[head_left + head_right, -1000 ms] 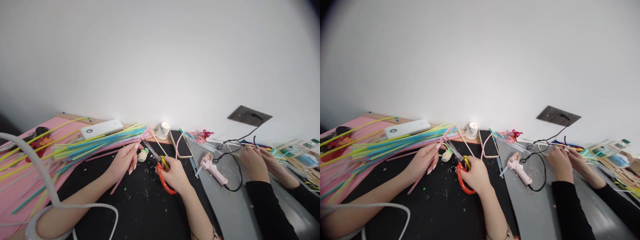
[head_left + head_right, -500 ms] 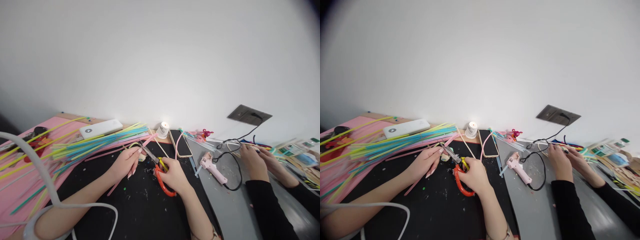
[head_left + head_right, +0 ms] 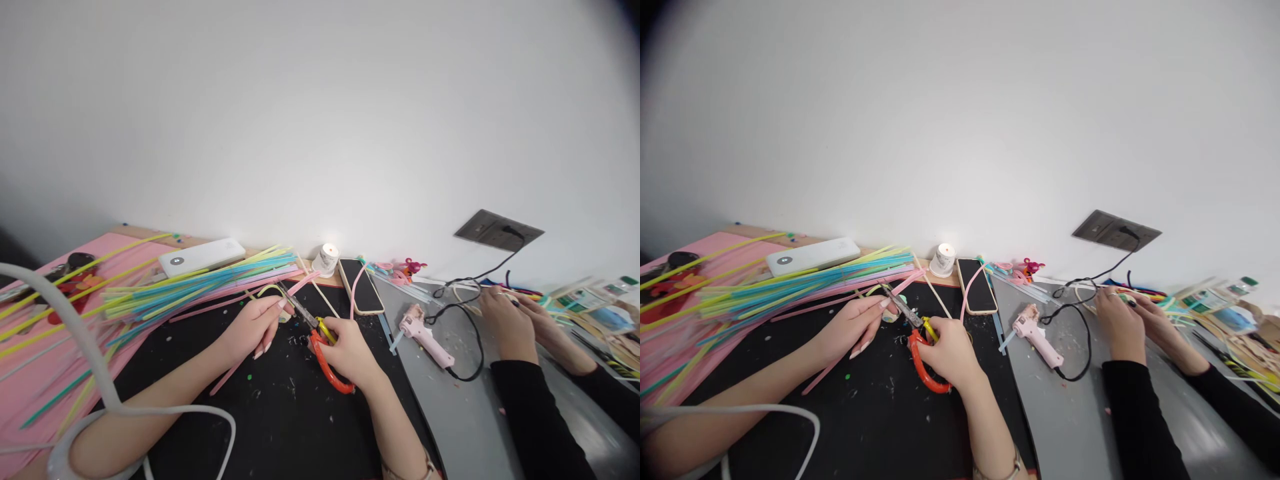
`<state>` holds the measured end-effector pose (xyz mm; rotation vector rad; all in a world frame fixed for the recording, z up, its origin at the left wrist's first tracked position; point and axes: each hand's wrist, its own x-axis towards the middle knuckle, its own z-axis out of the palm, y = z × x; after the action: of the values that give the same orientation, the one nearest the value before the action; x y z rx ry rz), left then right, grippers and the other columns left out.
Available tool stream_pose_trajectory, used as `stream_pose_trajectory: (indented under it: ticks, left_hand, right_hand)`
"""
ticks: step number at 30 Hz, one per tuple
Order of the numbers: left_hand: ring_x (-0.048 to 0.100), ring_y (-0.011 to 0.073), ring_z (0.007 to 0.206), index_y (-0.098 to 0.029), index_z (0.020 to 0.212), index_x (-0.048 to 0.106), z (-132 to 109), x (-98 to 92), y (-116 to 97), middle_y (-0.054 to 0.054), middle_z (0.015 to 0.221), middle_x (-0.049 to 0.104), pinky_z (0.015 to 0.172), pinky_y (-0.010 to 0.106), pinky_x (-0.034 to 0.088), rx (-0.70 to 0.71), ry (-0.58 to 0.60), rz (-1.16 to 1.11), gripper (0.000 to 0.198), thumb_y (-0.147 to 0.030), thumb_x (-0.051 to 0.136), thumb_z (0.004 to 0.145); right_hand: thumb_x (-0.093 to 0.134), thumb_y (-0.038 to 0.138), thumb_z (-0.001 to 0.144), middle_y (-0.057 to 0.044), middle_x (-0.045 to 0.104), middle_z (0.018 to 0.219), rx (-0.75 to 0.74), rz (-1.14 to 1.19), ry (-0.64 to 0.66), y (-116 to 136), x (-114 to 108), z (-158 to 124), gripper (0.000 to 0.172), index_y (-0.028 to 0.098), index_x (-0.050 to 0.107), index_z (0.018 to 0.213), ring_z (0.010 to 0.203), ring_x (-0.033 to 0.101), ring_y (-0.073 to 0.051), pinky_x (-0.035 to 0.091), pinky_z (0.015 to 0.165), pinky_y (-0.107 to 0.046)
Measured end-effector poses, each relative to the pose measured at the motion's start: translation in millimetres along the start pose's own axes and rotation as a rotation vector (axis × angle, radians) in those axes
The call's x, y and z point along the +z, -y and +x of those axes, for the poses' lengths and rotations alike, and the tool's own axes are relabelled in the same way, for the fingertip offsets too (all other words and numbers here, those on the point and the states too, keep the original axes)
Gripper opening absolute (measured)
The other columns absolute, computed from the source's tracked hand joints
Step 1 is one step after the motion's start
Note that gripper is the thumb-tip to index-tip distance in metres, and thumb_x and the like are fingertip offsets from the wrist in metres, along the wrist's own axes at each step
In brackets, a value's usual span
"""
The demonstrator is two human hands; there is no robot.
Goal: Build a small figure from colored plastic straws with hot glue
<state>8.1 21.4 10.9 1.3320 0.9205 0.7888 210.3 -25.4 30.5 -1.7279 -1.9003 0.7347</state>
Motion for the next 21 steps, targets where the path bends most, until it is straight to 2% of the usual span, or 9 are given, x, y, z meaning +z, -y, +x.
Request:
stream_pose_trajectory:
  ticks: [12, 21]
  left_hand:
    - [0.031, 0.0076, 0.023, -0.016, 0.087, 0.058, 2.1, -0.4, 1.4, -0.009, 0.032, 0.043, 0.028, 0.017, 0.027, -0.095, 0.059, -0.067, 0.032, -0.042, 0.042, 0.092]
    - [0.026, 0.0059, 0.021, -0.016, 0.083, 0.06, 2.6, -2.3, 0.0, -0.008, 0.03, 0.04, 0.026, 0.017, 0.019, -0.143, 0.079, -0.049, 0.034, -0.044, 0.043, 0.091]
  right_hand:
    - [0.055, 0.032, 0.074, 0.006, 0.026, 0.057, 0.075, 0.032, 0.098, 0.2, -4.2, -4.8, 0.031, 0.02, 0.031, 0.057, 0.056, 0.022, -0.009, 0.018, 0.045, -0.022]
    - [0.054, 0.024, 0.071, 0.006, 0.029, 0.054, 0.1, 0.052, 0.119, -6.2, -5.6, -5.2, 0.025, 0.019, 0.036, 0.054, 0.053, 0.025, -0.008, 0.021, 0.044, -0.021]
